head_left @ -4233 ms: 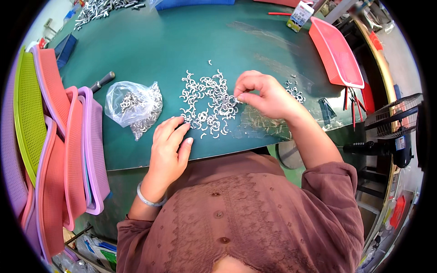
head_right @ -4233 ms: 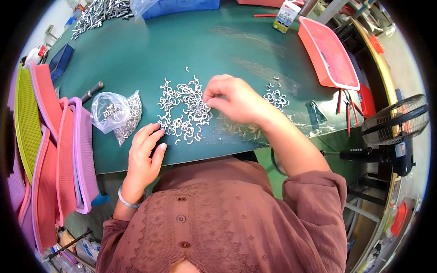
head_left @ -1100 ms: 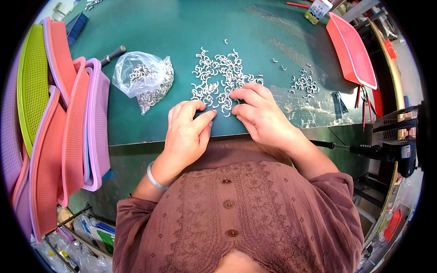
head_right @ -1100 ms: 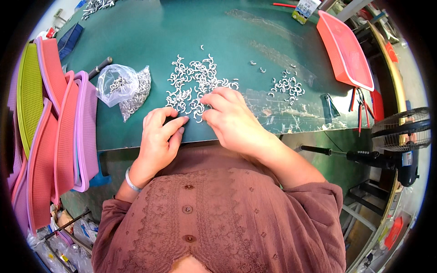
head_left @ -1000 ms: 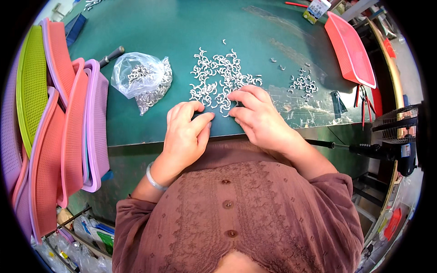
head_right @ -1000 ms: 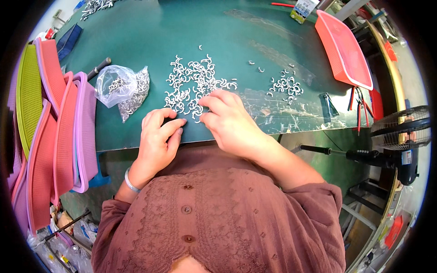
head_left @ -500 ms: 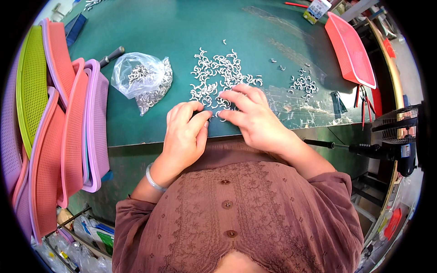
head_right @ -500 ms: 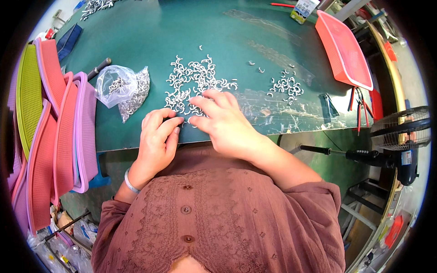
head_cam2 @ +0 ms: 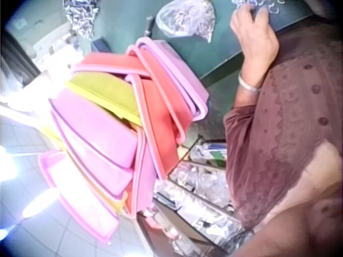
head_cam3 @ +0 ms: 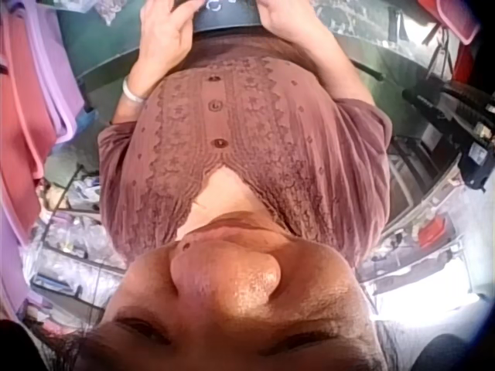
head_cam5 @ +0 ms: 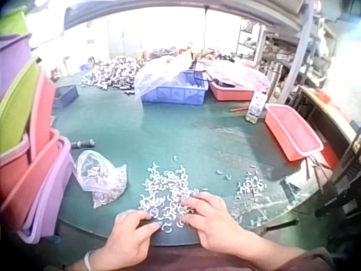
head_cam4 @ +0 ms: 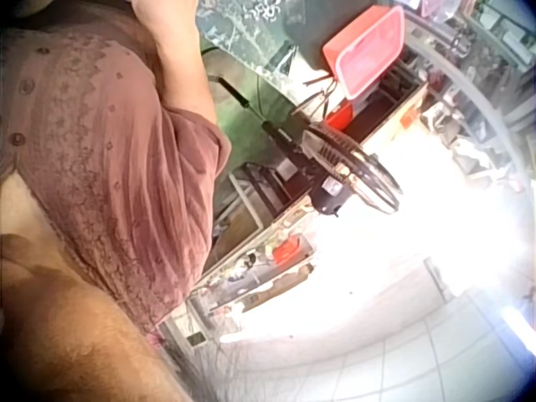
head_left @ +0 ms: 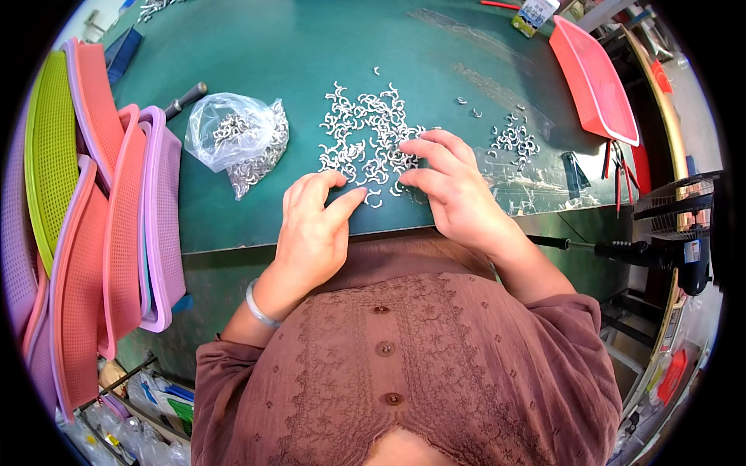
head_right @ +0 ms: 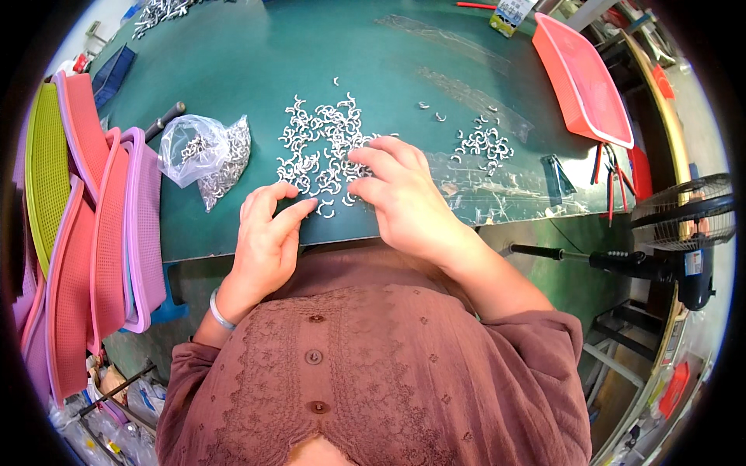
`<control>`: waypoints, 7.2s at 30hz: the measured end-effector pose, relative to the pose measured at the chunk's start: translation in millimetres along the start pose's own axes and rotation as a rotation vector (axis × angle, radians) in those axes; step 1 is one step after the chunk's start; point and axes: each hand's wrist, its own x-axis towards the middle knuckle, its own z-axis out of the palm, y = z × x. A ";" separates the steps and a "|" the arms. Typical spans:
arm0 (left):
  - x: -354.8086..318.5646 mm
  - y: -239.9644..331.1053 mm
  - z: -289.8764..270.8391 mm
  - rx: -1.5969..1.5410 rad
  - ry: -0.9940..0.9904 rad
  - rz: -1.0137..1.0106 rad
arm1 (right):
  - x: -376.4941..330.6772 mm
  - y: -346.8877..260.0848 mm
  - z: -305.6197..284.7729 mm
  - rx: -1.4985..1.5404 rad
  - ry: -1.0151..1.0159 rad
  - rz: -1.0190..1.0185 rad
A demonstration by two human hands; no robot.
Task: The person sits at a green workbench and manually assembles small silver metal hooks and rings. They pick up individual components from a pile on the table, link them together by hand, and place the finished units into a clear plastic bag.
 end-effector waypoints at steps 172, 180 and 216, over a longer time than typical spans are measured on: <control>28.8 -11.1 -14.0 0.052 -0.097 -0.247 | 17.9 5.8 -0.8 -0.109 -0.204 0.013; 57.0 -23.5 -15.0 0.201 -0.210 -0.181 | 51.5 29.7 4.2 -0.147 -0.359 0.012; 58.0 -21.3 -19.2 0.303 -0.235 -0.349 | 105.1 47.6 1.3 -0.181 -0.284 -0.121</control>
